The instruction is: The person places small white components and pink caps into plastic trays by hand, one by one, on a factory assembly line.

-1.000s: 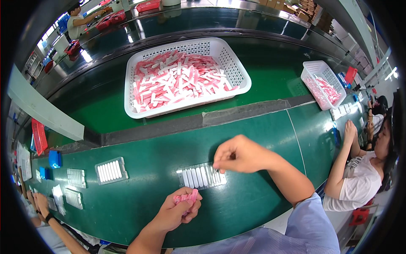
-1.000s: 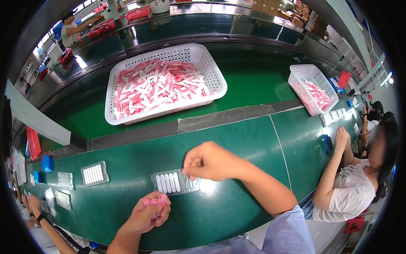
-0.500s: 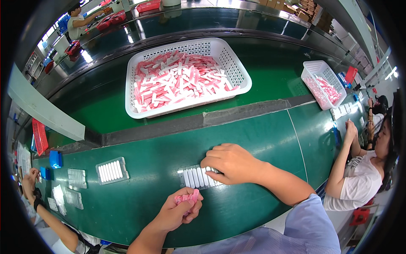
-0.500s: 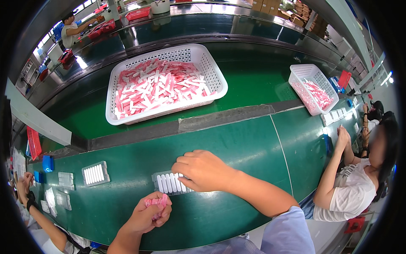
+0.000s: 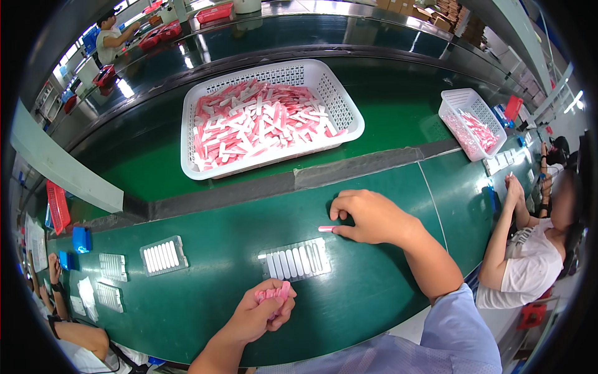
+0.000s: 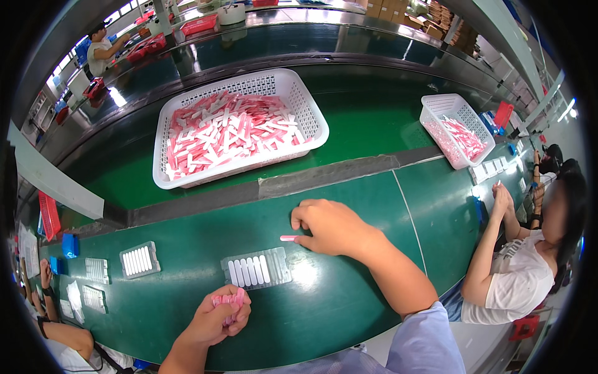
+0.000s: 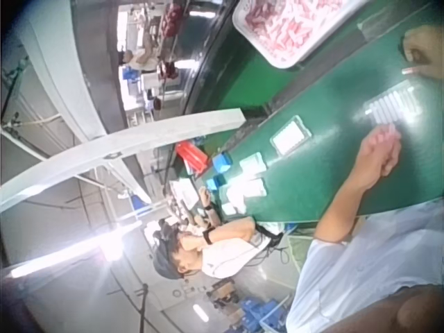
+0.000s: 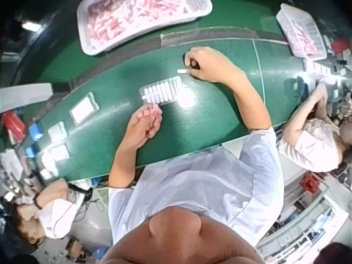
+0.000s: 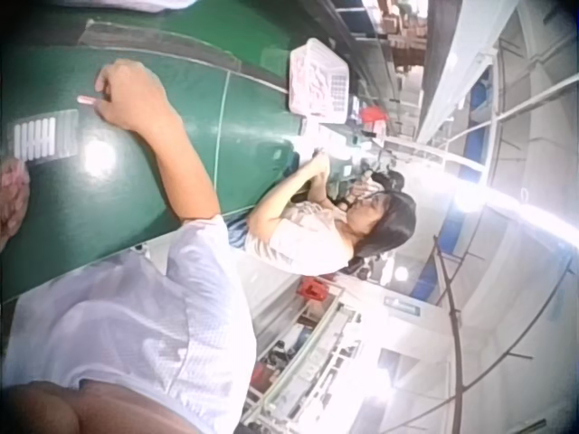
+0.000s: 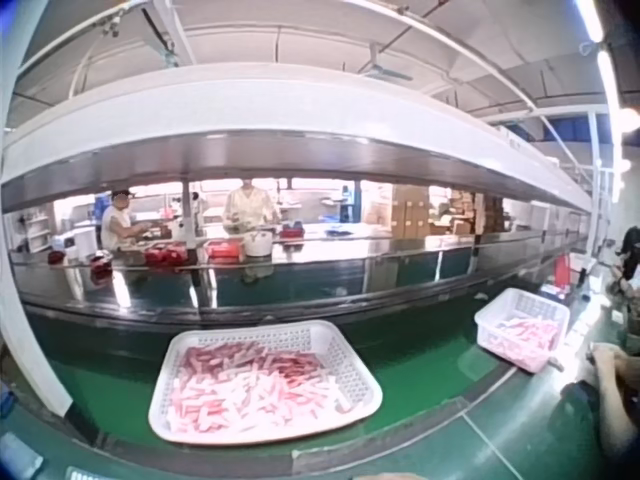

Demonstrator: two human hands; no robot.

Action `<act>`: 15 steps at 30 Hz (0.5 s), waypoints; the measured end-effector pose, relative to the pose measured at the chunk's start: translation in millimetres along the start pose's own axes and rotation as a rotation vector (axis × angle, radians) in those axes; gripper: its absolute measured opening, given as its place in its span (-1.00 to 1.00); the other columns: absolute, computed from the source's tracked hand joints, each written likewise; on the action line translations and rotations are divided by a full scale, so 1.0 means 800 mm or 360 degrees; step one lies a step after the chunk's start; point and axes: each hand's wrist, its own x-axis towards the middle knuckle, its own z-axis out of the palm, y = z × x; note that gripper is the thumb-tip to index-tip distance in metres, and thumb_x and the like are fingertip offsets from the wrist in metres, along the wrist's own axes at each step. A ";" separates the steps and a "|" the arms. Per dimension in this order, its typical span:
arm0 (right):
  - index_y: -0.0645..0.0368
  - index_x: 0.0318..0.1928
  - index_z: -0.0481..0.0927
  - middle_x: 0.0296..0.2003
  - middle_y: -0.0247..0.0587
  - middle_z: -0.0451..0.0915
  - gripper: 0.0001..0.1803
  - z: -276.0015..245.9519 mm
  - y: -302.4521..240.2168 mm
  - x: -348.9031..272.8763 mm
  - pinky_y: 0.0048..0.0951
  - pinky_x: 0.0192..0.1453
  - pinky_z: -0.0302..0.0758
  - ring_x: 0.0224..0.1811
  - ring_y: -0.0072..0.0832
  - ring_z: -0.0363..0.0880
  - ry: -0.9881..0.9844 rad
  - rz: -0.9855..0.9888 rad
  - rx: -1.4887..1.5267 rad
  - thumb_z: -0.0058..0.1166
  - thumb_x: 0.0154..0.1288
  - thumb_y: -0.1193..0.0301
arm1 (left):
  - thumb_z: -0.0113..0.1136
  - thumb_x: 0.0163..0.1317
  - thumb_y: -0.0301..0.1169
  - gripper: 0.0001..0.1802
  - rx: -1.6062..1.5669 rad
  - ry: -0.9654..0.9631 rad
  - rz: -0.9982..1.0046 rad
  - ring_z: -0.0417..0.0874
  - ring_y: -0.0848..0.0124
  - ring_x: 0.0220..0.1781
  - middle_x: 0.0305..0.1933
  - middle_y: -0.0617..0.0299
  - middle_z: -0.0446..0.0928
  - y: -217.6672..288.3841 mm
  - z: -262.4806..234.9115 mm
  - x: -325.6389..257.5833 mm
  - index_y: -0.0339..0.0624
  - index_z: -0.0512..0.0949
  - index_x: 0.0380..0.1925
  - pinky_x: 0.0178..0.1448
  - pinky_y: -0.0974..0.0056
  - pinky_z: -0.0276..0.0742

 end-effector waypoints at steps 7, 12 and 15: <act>0.21 -0.29 0.70 -0.28 -0.12 0.67 -0.85 0.013 -0.004 -0.007 -0.11 -0.15 0.59 -0.28 -0.11 0.68 -0.0119 0.0027 -0.0238 0.37 0.21 0.40 | -0.03 0.44 -0.53 -0.81 0.0014 -0.0001 0.0001 0.39 0.49 -0.56 -0.40 0.18 0.45 0.003 0.001 0.000 -0.24 0.52 -0.04 -0.58 0.41 0.12; 0.20 -0.19 0.67 -0.29 -0.12 0.66 -0.75 -0.003 -0.002 -0.004 -0.09 -0.13 0.59 -0.26 -0.11 0.68 0.0021 -0.0098 -0.0098 0.41 0.18 0.37 | -0.04 0.43 -0.54 -0.80 0.0012 -0.0006 0.0001 0.39 0.49 -0.56 -0.40 0.18 0.45 0.002 0.002 0.000 -0.24 0.51 -0.03 -0.59 0.40 0.11; 0.18 -0.13 0.63 -0.30 -0.14 0.65 -0.67 0.004 0.000 -0.005 -0.11 -0.11 0.58 -0.22 -0.13 0.67 0.0104 -0.0046 -0.0013 0.45 0.13 0.38 | -0.04 0.43 -0.54 -0.80 0.0028 -0.0002 -0.0013 0.39 0.49 -0.55 -0.40 0.18 0.45 0.002 0.002 0.000 -0.24 0.51 -0.03 -0.59 0.40 0.11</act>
